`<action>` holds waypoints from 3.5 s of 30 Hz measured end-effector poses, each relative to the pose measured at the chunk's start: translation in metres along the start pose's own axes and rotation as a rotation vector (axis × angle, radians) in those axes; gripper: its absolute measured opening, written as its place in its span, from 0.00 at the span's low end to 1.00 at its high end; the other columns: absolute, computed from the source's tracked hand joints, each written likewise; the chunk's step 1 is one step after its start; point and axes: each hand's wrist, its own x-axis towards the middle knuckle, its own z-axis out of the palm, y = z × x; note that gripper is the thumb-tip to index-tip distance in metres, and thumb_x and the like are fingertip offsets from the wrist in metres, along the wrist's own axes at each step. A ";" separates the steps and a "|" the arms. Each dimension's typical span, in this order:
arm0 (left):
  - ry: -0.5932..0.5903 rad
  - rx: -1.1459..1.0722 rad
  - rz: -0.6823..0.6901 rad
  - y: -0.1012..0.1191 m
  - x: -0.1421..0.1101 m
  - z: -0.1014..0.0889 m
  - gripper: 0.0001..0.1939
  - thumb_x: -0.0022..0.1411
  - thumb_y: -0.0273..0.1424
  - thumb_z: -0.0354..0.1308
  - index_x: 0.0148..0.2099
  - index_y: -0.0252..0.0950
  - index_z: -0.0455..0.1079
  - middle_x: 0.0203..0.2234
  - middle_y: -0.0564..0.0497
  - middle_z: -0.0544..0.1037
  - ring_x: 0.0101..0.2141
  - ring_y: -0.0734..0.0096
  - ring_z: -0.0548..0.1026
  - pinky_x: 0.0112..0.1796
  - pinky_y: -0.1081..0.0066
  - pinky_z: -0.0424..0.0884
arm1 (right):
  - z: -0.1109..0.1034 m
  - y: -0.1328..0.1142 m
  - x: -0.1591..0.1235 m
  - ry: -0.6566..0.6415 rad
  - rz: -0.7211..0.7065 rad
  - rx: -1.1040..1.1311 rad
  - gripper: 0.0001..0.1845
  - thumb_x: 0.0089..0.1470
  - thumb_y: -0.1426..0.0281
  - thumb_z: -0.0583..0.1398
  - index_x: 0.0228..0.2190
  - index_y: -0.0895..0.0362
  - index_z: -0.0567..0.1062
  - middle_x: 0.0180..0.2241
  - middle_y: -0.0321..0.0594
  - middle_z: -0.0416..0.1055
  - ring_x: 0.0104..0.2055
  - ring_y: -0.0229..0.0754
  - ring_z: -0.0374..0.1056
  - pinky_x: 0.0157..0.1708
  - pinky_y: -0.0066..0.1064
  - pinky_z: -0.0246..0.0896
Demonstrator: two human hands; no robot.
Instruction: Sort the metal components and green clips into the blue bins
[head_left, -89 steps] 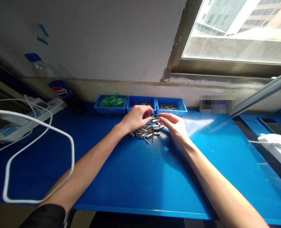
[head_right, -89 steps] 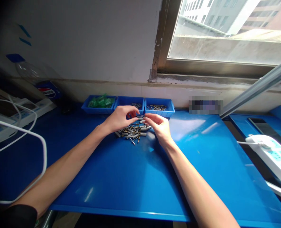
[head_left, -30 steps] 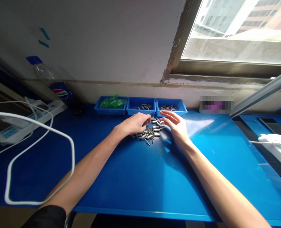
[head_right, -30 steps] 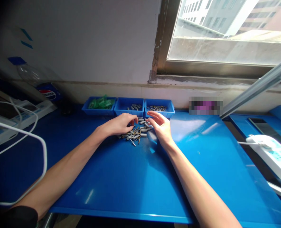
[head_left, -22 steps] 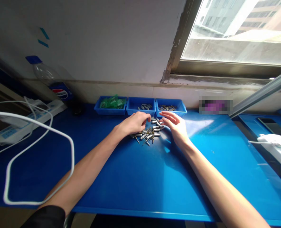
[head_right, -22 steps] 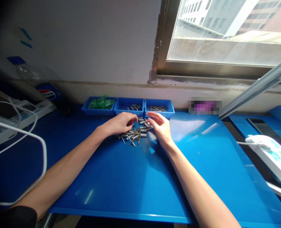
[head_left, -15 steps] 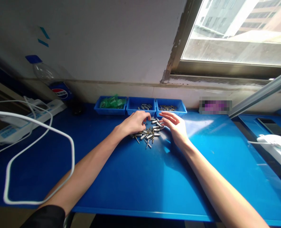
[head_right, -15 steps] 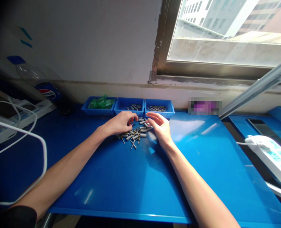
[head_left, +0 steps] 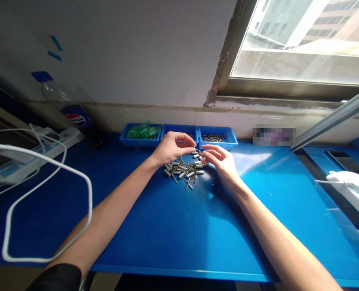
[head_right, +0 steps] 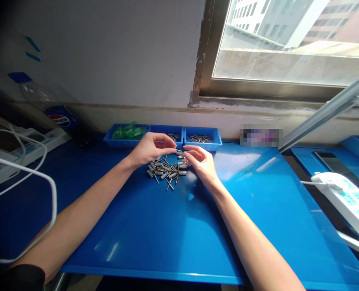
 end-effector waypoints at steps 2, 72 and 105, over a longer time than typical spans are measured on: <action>-0.023 -0.035 -0.009 0.000 -0.001 0.002 0.15 0.52 0.35 0.75 0.38 0.30 0.80 0.35 0.44 0.85 0.37 0.64 0.83 0.44 0.65 0.81 | 0.001 0.000 0.000 -0.019 0.016 0.026 0.19 0.53 0.56 0.72 0.44 0.51 0.83 0.35 0.39 0.83 0.35 0.44 0.78 0.42 0.40 0.75; -0.340 0.627 0.013 -0.021 -0.006 -0.006 0.10 0.58 0.23 0.63 0.42 0.36 0.80 0.35 0.49 0.84 0.35 0.67 0.80 0.37 0.74 0.73 | -0.004 0.005 0.003 0.058 -0.093 0.042 0.30 0.54 0.60 0.72 0.57 0.47 0.77 0.63 0.44 0.73 0.51 0.53 0.78 0.51 0.49 0.74; 0.041 0.091 0.096 -0.003 -0.002 0.005 0.12 0.57 0.34 0.72 0.42 0.34 0.81 0.36 0.47 0.86 0.37 0.62 0.85 0.44 0.66 0.82 | -0.001 0.006 0.001 -0.031 -0.053 -0.057 0.19 0.57 0.58 0.69 0.48 0.50 0.80 0.41 0.41 0.83 0.41 0.48 0.79 0.48 0.44 0.75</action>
